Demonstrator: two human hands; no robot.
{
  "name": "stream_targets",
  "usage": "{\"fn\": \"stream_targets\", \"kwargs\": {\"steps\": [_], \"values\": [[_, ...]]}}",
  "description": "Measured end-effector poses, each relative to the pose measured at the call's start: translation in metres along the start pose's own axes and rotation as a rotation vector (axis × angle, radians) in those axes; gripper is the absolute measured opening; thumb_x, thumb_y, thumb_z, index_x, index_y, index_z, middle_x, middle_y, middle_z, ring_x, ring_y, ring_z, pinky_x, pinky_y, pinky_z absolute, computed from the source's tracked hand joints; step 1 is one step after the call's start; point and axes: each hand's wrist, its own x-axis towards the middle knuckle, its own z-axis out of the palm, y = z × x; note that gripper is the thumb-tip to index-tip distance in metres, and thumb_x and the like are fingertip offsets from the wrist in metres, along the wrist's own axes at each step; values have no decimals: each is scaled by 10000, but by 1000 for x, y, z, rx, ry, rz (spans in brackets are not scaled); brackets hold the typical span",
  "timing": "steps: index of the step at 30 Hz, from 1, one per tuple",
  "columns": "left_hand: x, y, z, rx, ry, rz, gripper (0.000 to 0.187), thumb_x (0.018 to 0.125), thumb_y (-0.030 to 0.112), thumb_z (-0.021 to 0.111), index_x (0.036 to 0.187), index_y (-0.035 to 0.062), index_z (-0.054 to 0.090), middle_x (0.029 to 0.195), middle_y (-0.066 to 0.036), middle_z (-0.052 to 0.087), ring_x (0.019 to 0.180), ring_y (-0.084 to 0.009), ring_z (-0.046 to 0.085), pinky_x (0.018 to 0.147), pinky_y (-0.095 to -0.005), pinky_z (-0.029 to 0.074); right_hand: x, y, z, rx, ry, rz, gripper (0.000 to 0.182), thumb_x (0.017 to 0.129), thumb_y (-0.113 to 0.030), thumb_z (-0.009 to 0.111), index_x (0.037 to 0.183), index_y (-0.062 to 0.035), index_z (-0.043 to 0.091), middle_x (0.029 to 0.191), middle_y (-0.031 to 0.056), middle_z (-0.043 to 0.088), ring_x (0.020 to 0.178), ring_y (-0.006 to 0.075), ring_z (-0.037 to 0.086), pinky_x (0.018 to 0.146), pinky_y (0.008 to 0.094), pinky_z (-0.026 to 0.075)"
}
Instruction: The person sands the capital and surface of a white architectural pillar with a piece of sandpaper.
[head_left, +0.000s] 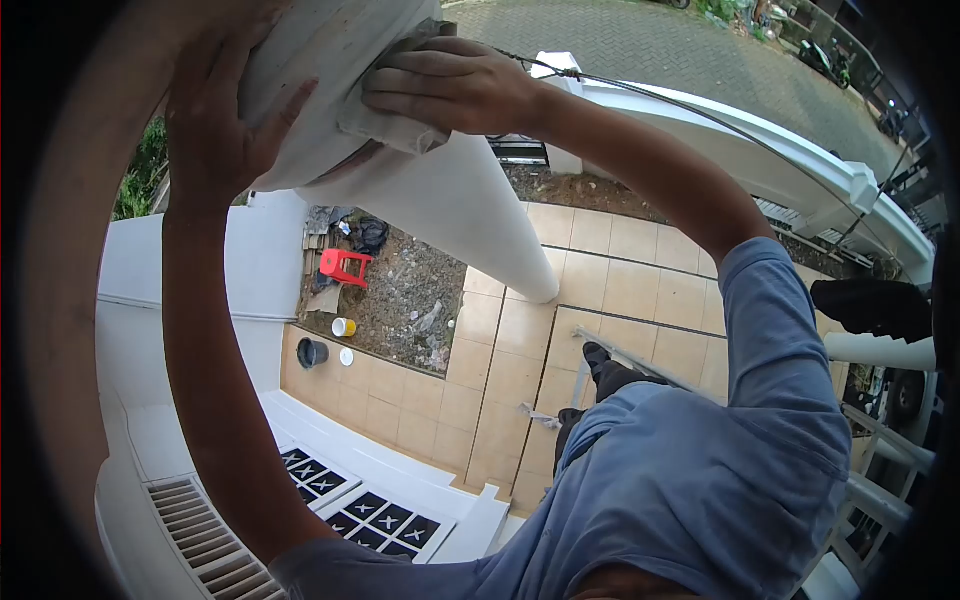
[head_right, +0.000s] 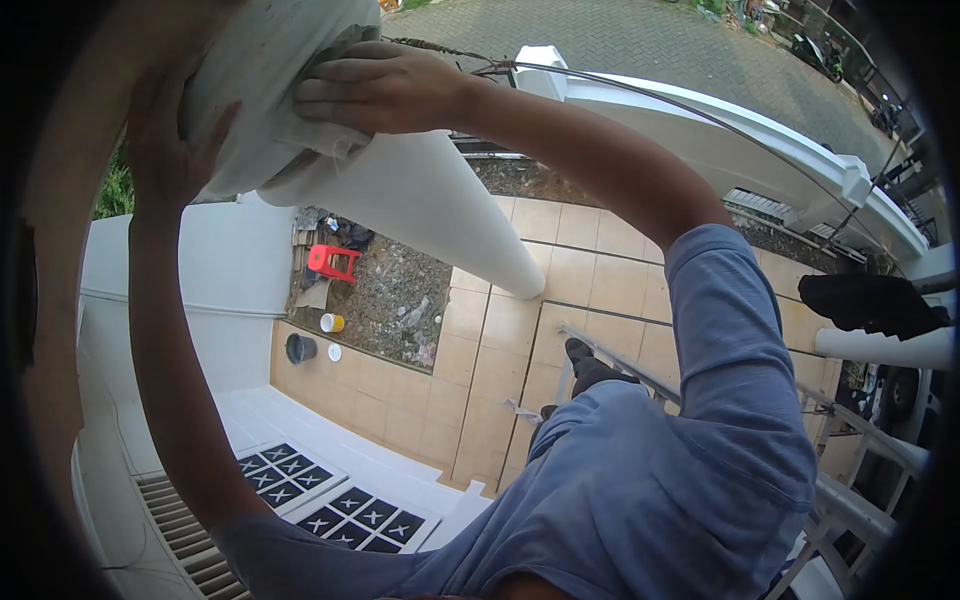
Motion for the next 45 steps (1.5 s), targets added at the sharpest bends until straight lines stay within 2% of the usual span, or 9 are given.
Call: {"fn": "stream_targets", "kwargs": {"steps": [4,10,13,17,24,27,29,36,45], "values": [[5,1,1,-20,27,13,531,807,330,781,1212,24,624,1153,-206,605,1071,-373,588,899,-456,494,22,-23,15,233,46,-33,457,771,-259,663,1209,-128,674,1269,-14,631,1235,207,541,1009,341,476],[-1,-6,-5,32,-3,-6,544,813,338,777,1224,17,621,1166,-204,611,1091,-378,587,920,-464,493,127,-129,105,-236,-404,45,32,668,-190,720,648,-166,713,966,-25,686,1018,170,596,850,235,503],[-5,-3,-4,-7,-40,-42,560,834,335,769,1274,31,603,1183,-201,616,1102,-375,599,933,-463,496,74,-80,58,-78,17,-45,73,768,-234,655,734,-170,648,865,-44,605,911,130,576,767,286,489],[-11,-11,0,91,-54,-26,584,820,326,792,1283,28,599,1204,-189,633,1111,-350,618,951,-440,502,-4,-5,12,-3,30,2,344,855,-259,605,1192,-246,673,1323,-92,612,1176,95,559,900,279,486],[-10,-35,2,122,-61,102,577,806,309,807,1280,42,617,1237,-183,636,1137,-364,610,984,-450,492,73,-96,82,-35,-254,57,192,747,-233,654,924,-160,642,1020,-21,650,1059,131,588,868,273,474],[-23,-26,6,155,-65,38,612,814,341,797,1304,31,602,1267,-193,627,1172,-384,592,1003,-468,479,36,-55,42,59,197,23,170,757,-242,653,913,-177,667,1033,-39,664,1022,147,614,872,312,488],[-28,-22,6,258,-41,16,616,859,322,759,1364,42,546,1314,-195,587,1218,-351,566,1054,-429,446,-1,-31,10,69,186,322,425,773,-158,679,1197,-157,678,1218,5,666,1124,157,618,924,327,504],[-20,-5,2,150,-1,-23,644,806,376,778,1294,-2,595,1238,-237,578,1188,-409,536,964,-500,484,29,-68,25,262,488,1253,360,917,-48,566,1257,67,544,1236,301,581,1147,483,558,985,519,444],[-23,-7,3,49,-65,-96,624,836,368,741,1336,38,565,1315,-206,557,1263,-428,483,1021,-540,439,35,56,38,834,437,2034,309,952,-208,514,1121,27,624,1093,318,640,1023,471,624,904,482,477]]}}
